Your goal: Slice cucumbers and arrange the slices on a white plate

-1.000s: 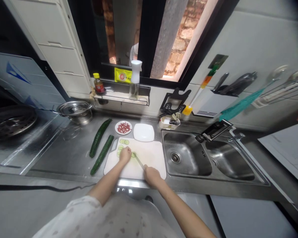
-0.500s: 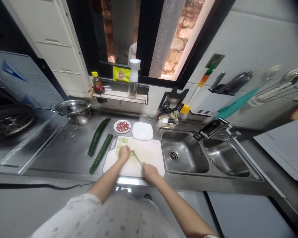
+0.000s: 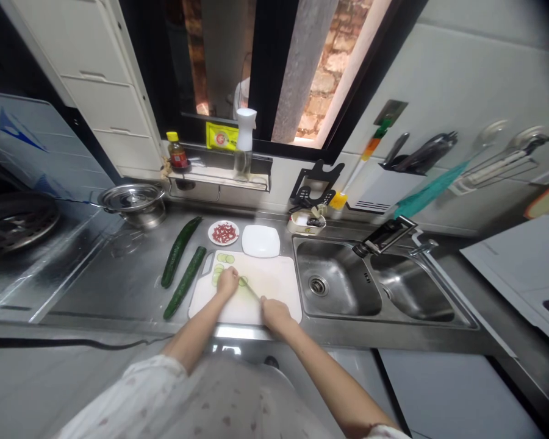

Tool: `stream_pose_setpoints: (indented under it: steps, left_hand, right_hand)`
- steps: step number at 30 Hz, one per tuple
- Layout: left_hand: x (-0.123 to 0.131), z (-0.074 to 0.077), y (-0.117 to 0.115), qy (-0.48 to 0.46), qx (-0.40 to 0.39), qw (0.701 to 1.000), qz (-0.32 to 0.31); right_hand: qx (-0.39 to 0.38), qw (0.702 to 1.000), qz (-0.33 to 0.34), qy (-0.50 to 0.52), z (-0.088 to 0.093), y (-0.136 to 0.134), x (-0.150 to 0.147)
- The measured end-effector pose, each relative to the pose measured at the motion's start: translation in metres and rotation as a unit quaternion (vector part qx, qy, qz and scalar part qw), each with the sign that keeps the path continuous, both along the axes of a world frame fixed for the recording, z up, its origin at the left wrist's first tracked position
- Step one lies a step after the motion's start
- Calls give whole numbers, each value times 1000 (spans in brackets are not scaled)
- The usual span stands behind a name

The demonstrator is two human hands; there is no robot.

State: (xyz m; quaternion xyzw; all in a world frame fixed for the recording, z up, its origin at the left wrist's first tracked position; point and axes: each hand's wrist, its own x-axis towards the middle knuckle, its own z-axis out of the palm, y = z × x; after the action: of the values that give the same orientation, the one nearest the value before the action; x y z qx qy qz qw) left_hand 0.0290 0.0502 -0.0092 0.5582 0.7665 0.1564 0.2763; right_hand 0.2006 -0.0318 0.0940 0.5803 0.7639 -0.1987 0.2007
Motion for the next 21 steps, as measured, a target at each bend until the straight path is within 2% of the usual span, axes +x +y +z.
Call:
stream_pose_setpoints:
  steps: [11, 21]
  left_hand:
    - [0, -1, 1, -6, 1, 1000, -2]
    - [-1, -5, 2, -2, 5, 1000, -10]
  right_hand:
    - [-16, 1000, -6, 5, 8, 5, -2]
    - [-9, 1000, 2, 2, 2, 2, 6]
